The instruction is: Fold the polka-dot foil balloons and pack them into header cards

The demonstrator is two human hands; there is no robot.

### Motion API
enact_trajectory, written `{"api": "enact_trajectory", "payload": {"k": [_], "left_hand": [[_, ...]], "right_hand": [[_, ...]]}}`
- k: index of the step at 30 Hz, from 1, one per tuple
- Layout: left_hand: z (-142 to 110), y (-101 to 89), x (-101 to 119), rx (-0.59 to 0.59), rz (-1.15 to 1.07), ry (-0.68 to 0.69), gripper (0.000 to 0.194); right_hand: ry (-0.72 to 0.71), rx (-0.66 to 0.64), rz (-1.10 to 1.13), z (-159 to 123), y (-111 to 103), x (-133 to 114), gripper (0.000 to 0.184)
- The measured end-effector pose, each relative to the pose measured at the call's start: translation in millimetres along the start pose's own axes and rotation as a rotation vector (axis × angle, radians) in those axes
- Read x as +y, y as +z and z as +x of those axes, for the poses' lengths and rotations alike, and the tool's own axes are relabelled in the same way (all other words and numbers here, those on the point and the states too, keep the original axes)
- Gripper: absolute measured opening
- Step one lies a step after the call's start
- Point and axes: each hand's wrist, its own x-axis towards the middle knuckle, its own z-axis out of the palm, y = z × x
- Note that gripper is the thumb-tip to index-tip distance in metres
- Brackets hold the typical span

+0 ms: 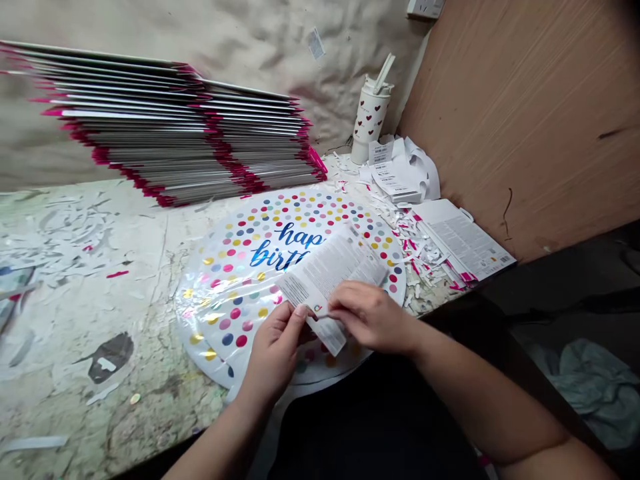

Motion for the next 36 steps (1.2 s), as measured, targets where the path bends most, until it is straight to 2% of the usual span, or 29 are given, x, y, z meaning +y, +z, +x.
{"api": "enact_trajectory", "payload": {"k": [2,3,4,5,6,7,8,9,11,12,13,15,16,17,19,21,23,25,27,29,31,36], "left_hand": [[2,-4.7,3,0.009,0.091,0.073,0.027],[2,-6.0,7,0.022,0.182,0.133,0.025],[3,-6.1,12,0.032,0.311,0.207,0.022],[3,-4.5,21,0.041,0.463,0.3,0.019],[3,-1.3,31,0.033,0.617,0.412,0.019],[3,3.1,43,0.004,0.753,0.537,0.021],[4,8.2,56,-0.041,0.849,0.669,0.025],[4,13.3,69,-0.069,0.881,0.805,0.033],[8,21.3,93,-0.031,0.729,1.012,0.053],[10,23.5,102,-0.002,0.587,1.039,0.062],[13,24.4,108,0.001,0.457,1.002,0.066],[21,23.7,115,-0.091,0.359,0.828,0.052],[26,22.7,118,-0.136,0.395,0.76,0.039],[31,21.5,122,-0.131,0.455,0.746,0.027],[47,18.8,140,0.013,0.603,0.894,0.02],[73,13.9,172,0.182,0.808,1.137,0.026],[110,4.6,213,0.245,1.161,1.284,0.033],[153,-9.2,250,0.35,1.486,1.302,0.04],[191,-24.1,276,0.413,1.78,1.166,0.043],[220,-36.0,289,0.406,1.88,1.087,0.044],[237,-43.0,292,0.377,1.927,1.049,0.044],[250,-47.1,293,0.308,2.055,0.973,0.046]], "right_hand": [[0.108,-0.239,-0.113,-15,-22,5,0.019],[0.193,-0.279,-0.211,-23,-34,7,0.024],[0.272,-0.225,-0.311,-29,-47,9,0.025],[0.325,-0.083,-0.391,-34,-58,10,0.025],[0.323,0.108,-0.427,-35,-67,9,0.028],[0.261,0.277,-0.402,-34,-74,8,0.036],[0.168,0.381,-0.316,-31,-78,6,0.042],[0.08,0.424,-0.186,-25,-80,5,0.039],[0.0,0.475,0.149,-11,-79,5,0.022],[0.007,0.541,0.328,-2,-77,7,0.016],[0.037,0.639,0.494,5,-74,10,0.015],[0.098,0.853,0.745,19,-70,21,0.025],[0.118,0.907,0.821,24,-69,28,0.033],[0.135,0.933,0.866,27,-69,35,0.04],[0.195,0.962,0.885,30,-69,50,0.044],[0.28,0.958,0.869,29,-68,62,0.039],[0.352,0.893,0.842,25,-63,70,0.033],[0.416,0.796,0.819,21,-55,73,0.032],[0.475,0.737,0.801,17,-47,75,0.034],[0.514,0.729,0.797,13,-40,76,0.035],[0.527,0.744,0.784,8,-37,80,0.034],[0.563,0.757,0.756,1,-35,88,0.036]]}}
